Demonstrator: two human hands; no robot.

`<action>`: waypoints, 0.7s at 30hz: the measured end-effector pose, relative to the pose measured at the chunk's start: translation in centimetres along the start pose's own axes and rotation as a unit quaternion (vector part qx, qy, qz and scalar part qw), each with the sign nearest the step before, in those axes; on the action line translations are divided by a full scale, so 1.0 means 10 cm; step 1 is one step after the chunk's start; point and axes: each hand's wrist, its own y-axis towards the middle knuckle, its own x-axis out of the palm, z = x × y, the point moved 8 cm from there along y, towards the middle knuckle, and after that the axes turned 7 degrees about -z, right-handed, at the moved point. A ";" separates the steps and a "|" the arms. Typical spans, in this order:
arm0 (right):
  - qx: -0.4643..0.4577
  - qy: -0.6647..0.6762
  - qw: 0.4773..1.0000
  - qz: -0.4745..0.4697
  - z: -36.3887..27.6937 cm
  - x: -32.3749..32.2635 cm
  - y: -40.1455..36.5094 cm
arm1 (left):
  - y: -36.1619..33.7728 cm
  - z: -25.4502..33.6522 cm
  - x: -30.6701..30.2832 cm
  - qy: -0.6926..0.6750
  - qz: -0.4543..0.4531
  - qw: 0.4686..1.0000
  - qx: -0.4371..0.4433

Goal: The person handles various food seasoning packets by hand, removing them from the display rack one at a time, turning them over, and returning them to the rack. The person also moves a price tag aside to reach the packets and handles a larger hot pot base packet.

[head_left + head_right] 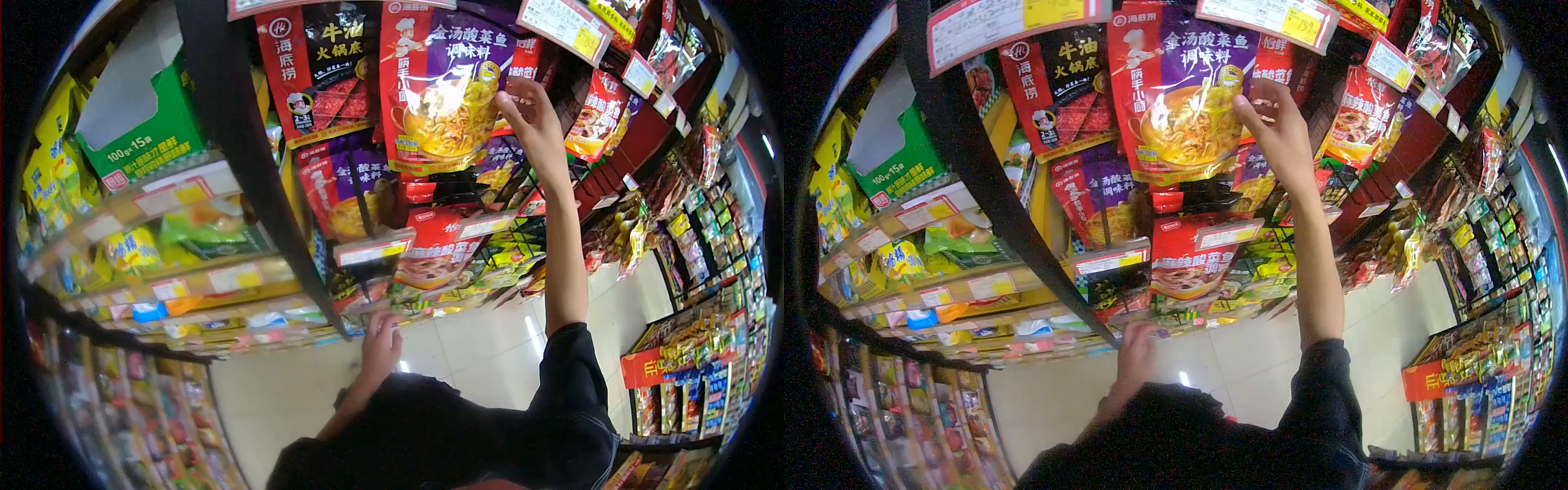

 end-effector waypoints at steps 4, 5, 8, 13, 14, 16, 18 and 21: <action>0.017 0.013 0.999 0.029 -0.09 0.00 0.05 | -0.23 0.00 0.05 -0.032 0.015 0.999 -0.026; 0.033 0.045 0.998 0.038 -0.11 0.01 0.07 | -0.25 -0.05 -0.01 -0.042 0.015 0.998 -0.036; 0.077 -0.074 0.994 -0.025 -0.10 -0.01 0.21 | -0.27 -0.27 -0.08 -0.050 0.041 0.998 -0.010; 0.063 0.006 0.998 -0.024 -0.22 -0.01 0.21 | -0.25 -0.32 0.04 -0.068 0.041 0.996 -0.040; 0.101 0.061 0.992 -0.039 -0.05 -0.09 0.22 | -0.23 -0.31 0.02 -0.068 0.039 0.996 -0.042; 0.072 0.152 0.986 -0.001 -0.33 -0.06 0.16 | -0.22 -0.23 -0.03 -0.078 0.039 0.995 -0.048; 0.048 0.147 0.988 -0.023 -0.12 -0.38 0.29 | -0.24 -0.25 -0.09 -0.068 0.043 0.995 -0.051; 0.094 0.190 0.977 0.012 -0.60 -0.43 -0.04 | -0.27 -0.35 -0.06 -0.053 0.048 0.996 -0.054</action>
